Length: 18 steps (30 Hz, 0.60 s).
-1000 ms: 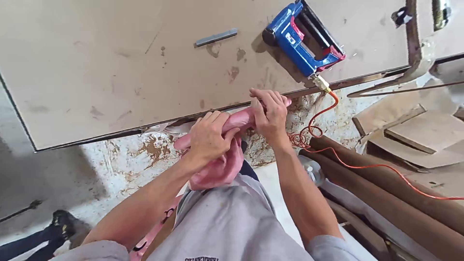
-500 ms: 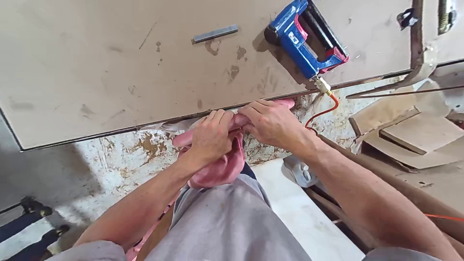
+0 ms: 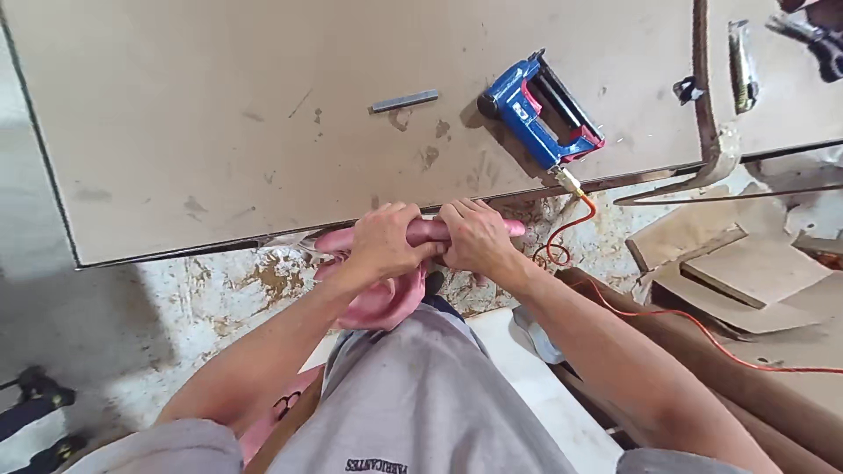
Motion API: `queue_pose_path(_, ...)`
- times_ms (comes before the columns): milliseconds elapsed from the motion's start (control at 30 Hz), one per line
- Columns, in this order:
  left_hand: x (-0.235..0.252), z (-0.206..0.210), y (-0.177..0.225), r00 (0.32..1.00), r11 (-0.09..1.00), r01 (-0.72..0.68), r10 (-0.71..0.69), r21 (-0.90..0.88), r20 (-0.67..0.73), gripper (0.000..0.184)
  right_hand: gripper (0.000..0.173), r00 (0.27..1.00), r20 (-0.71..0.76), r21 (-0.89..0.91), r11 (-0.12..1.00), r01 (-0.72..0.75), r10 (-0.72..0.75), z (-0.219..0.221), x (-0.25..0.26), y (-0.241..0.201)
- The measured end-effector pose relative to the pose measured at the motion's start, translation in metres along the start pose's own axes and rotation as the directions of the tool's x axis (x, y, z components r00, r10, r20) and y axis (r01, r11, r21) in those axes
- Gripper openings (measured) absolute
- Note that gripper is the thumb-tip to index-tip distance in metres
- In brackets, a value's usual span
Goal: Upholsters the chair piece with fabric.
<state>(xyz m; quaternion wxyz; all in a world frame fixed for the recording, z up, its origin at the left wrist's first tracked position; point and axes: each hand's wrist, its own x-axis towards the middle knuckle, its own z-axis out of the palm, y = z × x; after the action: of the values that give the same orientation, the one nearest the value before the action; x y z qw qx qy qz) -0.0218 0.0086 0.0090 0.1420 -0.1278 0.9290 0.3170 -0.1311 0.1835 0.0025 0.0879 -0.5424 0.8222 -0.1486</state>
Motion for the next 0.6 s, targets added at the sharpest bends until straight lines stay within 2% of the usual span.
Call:
queue_pose_path(100,0.003,0.002,0.005,0.998,0.998,0.059,-0.059,0.022,0.011,0.065,0.028,1.000,-0.005,-0.004,1.000,-0.016,0.016,0.000,-0.001,0.003)
queue_pose_path(233,0.001,0.007,0.007,0.998,0.997,0.045,-0.042,0.056,-0.055,0.056,0.026,0.999,-0.031,-0.004,1.000,-0.013,0.013,0.005,-0.002,-0.001)
queue_pose_path(300,-0.007,0.015,0.007,0.990,0.995,-0.015,0.028,0.099,-0.138,0.049,0.034,0.994,0.099,0.055,0.997,-0.059,0.054,-0.011,0.001,0.001)
queue_pose_path(333,-0.008,0.018,0.006,0.981,0.991,-0.049,0.072,0.129,-0.181,0.048,0.045,0.974,0.198,0.101,0.987,-0.128,0.106,-0.031,0.008,0.012)
queue_pose_path(367,-0.009,0.020,0.004,0.972,0.985,-0.064,0.098,0.158,-0.214,0.050,0.054,0.957,0.226,0.130,0.969,-0.212,0.179,-0.051,0.014,0.030)
queue_pose_path(433,-0.015,0.023,0.001,0.969,0.980,-0.052,0.097,0.194,-0.229,0.056,0.063,0.922,0.063,0.099,0.917,-0.387,0.382,-0.072,0.025,0.070)
queue_pose_path(467,-0.016,0.024,0.001,0.968,0.978,-0.050,0.097,0.203,-0.232,0.058,0.070,0.875,-0.008,0.053,0.874,-0.484,0.485,-0.071,0.029,0.091)
queue_pose_path(533,-0.017,0.024,0.000,0.960,0.973,-0.059,0.117,0.223,-0.254,0.058,0.088,0.779,-0.024,-0.016,0.779,-0.627,0.627,-0.054,0.040,0.125)
queue_pose_path(600,-0.017,0.026,-0.002,0.957,0.969,-0.062,0.126,0.238,-0.263,0.058,0.090,0.749,-0.022,-0.017,0.749,-0.663,0.662,-0.037,0.049,0.146)
